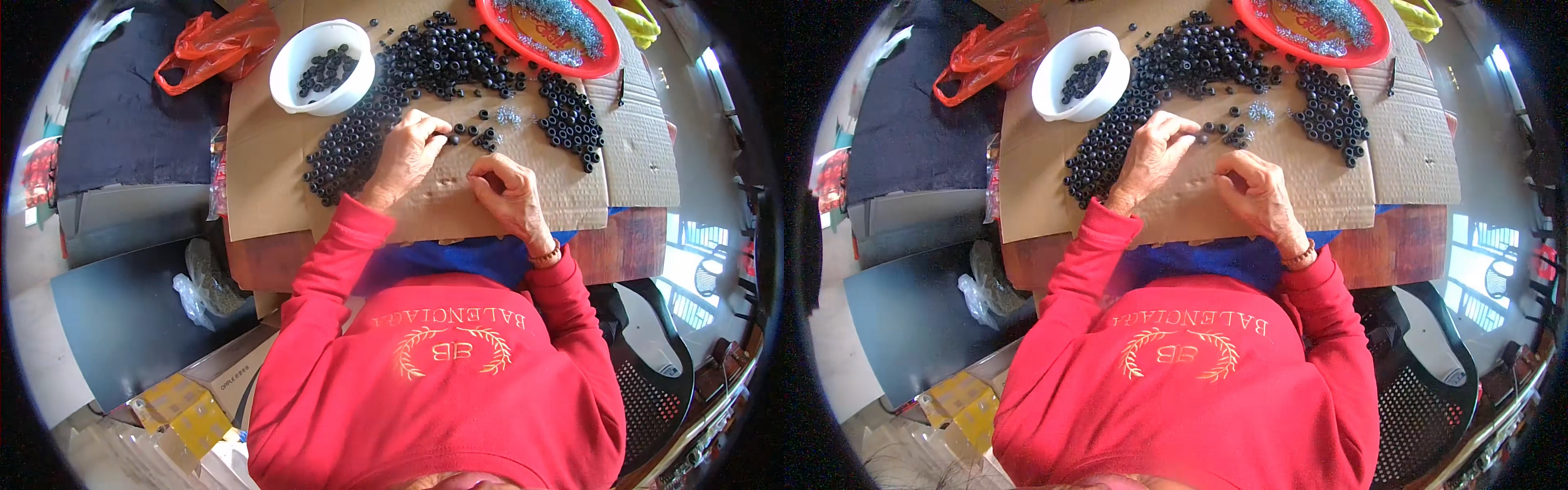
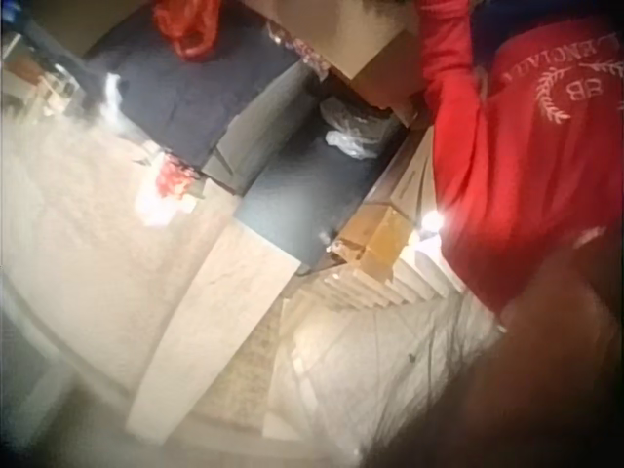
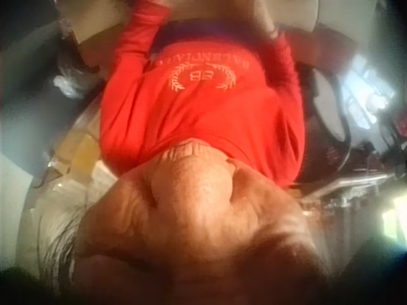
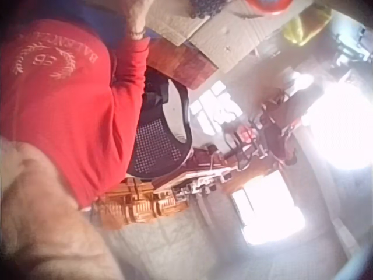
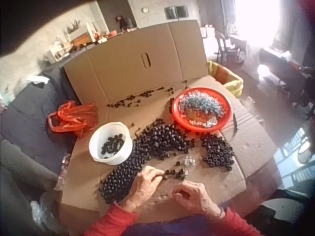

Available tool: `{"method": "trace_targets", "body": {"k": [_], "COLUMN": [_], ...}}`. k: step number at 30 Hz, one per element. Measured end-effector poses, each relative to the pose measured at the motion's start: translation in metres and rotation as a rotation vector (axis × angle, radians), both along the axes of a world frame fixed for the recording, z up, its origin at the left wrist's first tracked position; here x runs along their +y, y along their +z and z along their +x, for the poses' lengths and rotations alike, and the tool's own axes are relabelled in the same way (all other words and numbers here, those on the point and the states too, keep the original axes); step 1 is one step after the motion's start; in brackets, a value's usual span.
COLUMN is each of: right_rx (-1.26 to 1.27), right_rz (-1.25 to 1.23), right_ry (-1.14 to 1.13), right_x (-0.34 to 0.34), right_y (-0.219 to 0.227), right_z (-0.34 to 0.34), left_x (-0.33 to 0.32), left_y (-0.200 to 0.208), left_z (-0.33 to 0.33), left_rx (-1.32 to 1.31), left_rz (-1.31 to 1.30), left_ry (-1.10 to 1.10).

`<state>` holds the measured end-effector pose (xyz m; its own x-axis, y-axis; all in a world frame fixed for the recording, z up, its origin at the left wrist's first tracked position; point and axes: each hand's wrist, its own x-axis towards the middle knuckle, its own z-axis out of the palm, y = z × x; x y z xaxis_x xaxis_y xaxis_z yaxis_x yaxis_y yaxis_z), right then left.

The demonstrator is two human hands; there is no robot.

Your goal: The person assembles small black plastic components by hand, inserting tiny clear beads into them.

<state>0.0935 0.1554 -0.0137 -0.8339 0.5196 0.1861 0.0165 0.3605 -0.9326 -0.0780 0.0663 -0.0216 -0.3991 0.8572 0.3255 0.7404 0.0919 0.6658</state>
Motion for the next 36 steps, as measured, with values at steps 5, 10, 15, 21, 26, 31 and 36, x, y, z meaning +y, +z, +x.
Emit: {"method": "trace_targets", "body": {"k": [5, 10, 15, 21, 26, 31, 36], "right_rx": [0.055, 0.076, 0.066, 0.090, 0.065, 0.047, 0.112], "right_rz": [-0.051, -0.060, -0.065, -0.012, -0.148, -0.185, -0.228], "right_ry": [-0.002, -0.003, 0.012, 0.015, 0.019, 0.007, -0.001], "right_x": [0.003, 0.002, 0.002, 0.005, 0.002, 0.002, -0.007], "right_y": [-0.008, -0.009, -0.011, -0.009, -0.009, -0.008, 0.002], "right_z": [0.002, 0.001, 0.002, 0.003, 0.003, 0.002, 0.005], "left_x": [-0.005, -0.011, -0.010, -0.027, -0.043, -0.052, -0.054], "left_y": [0.006, -0.002, -0.004, 0.019, 0.020, 0.016, 0.013], "left_z": [0.014, 0.015, 0.015, 0.017, 0.027, 0.035, 0.041], "left_rx": [-0.124, -0.131, 0.038, -1.161, -1.581, -1.793, -1.901], "left_rz": [-0.006, 0.038, 0.045, 0.182, 0.320, 0.378, 0.368], "left_ry": [0.086, 0.142, 0.060, 0.015, -0.127, -0.159, -0.125]}}
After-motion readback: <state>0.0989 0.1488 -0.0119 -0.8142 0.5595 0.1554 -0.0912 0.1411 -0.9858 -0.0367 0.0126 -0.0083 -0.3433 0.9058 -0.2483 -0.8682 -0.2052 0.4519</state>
